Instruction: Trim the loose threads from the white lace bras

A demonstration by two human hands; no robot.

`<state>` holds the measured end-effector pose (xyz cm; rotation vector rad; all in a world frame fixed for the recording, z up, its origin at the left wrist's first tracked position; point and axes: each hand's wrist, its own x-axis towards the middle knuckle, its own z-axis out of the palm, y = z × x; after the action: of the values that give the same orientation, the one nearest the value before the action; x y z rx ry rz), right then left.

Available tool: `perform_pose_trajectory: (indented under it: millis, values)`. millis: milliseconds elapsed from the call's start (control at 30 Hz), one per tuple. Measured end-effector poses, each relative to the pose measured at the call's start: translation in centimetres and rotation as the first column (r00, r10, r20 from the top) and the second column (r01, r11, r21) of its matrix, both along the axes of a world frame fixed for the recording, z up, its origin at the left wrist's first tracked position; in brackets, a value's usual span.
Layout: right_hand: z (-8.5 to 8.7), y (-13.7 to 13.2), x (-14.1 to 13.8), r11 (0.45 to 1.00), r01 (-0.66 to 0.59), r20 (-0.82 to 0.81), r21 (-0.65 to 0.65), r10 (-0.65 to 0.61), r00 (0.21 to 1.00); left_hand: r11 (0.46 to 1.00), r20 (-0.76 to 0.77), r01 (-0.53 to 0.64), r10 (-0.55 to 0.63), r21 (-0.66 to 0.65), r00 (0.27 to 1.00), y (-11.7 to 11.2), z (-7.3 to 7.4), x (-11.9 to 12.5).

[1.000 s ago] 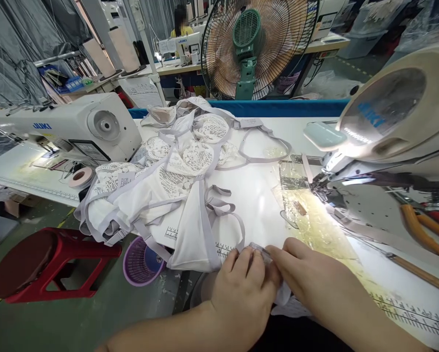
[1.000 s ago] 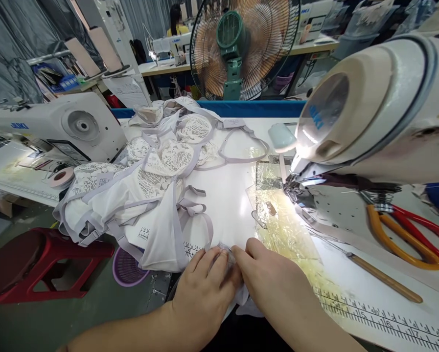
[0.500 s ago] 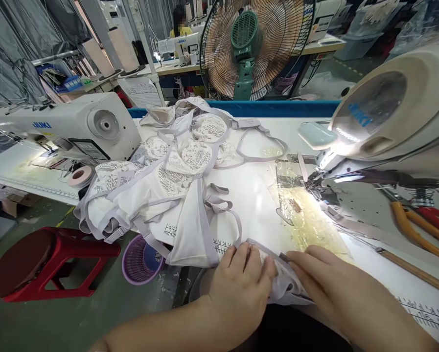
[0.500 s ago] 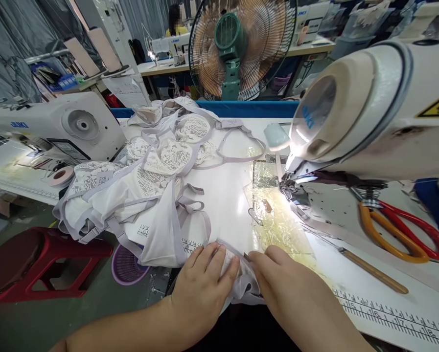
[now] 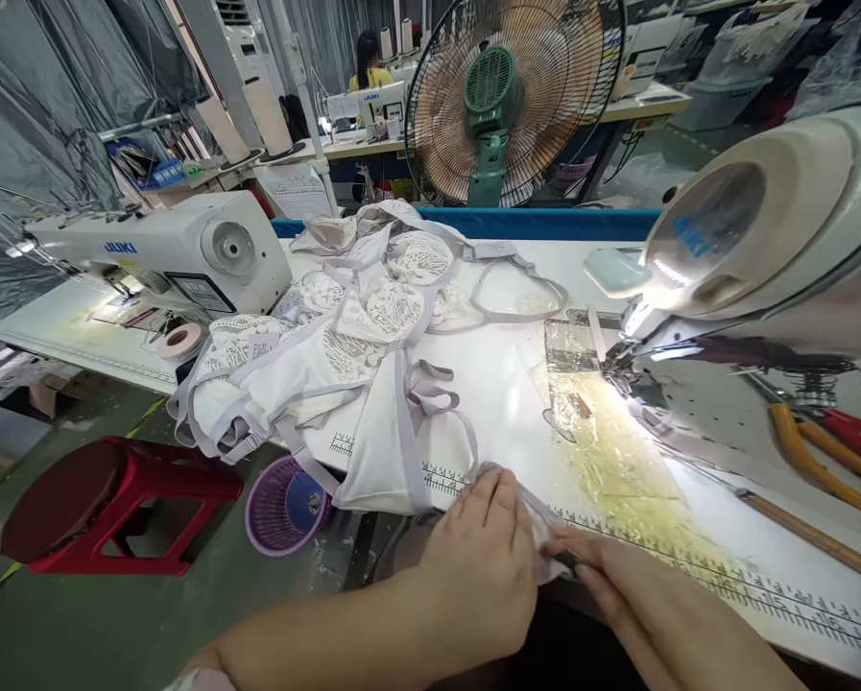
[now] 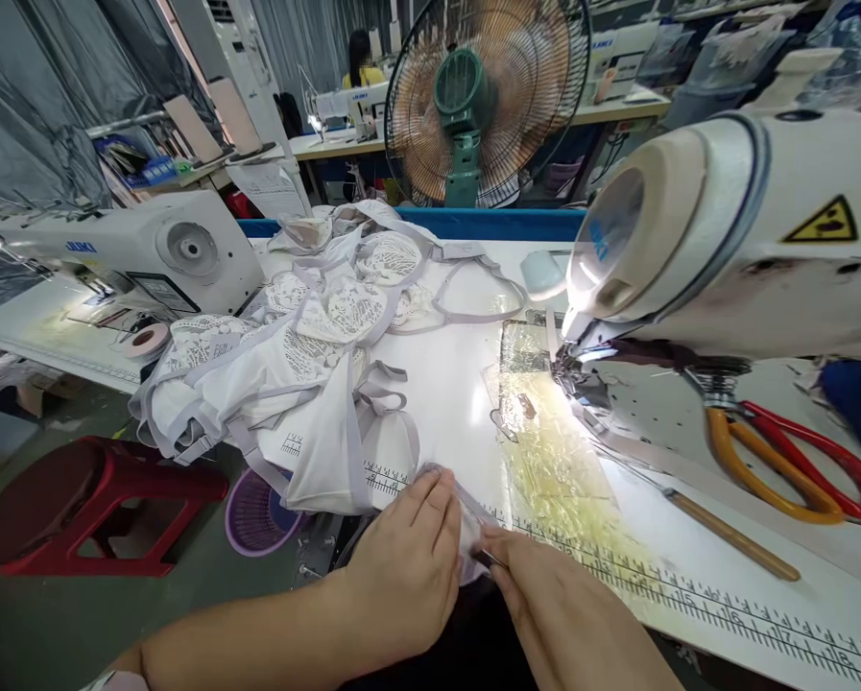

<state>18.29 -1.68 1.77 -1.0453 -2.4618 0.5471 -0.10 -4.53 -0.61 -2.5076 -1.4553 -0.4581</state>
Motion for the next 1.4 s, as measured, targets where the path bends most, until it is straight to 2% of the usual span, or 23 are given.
perform_pose_trajectory:
  millis: [167,300,433,600,767,900,1100,1267,1400]
  values:
    - [-0.1,0.3,1.1,0.998,-0.055,0.077,-0.033,0.057,0.995,0.999,0.049,0.002,0.001,-0.042,0.999,-0.3,0.0,-0.1]
    - [0.2,1.1,0.8,0.995,0.095,0.117,-0.042,-0.089,0.989,0.998,0.021,0.003,-0.001,-0.061,1.000,-0.3,-0.1,-0.2]
    - [-0.4,2.4,-0.3,0.982,0.161,0.111,0.096,-0.171,0.979,0.997,-0.014,0.005,-0.006,-0.078,1.000,-0.3,-0.2,-0.2]
    - [-1.3,2.9,-1.4,0.967,0.110,0.160,0.228,-0.149,0.976,0.998,-0.031,0.001,-0.003,-0.069,1.000,-0.1,0.0,-0.2]
    - [-1.4,2.7,-1.9,0.963,0.097,0.238,0.251,-0.158,0.958,0.995,-0.033,0.009,-0.013,-0.101,0.999,0.0,0.4,-0.1]
    - [-1.0,2.9,-2.0,0.957,0.041,0.245,0.288,-0.115,0.963,0.994,-0.031,0.015,-0.018,-0.105,0.999,0.1,0.3,0.0]
    - [-0.5,2.6,-1.0,0.922,-0.024,0.237,0.386,-0.074,0.969,0.996,-0.060,-0.019,0.014,-0.090,0.998,0.0,0.4,0.3]
    - [-0.7,2.2,0.8,0.929,-0.043,0.279,0.368,-0.066,0.958,0.995,-0.054,-0.023,0.018,-0.102,0.998,-0.1,0.5,0.4]
    - [-0.1,2.2,0.8,0.927,-0.020,0.236,0.375,-0.075,0.969,0.990,-0.056,-0.031,0.023,-0.135,0.998,-0.2,0.5,0.4]
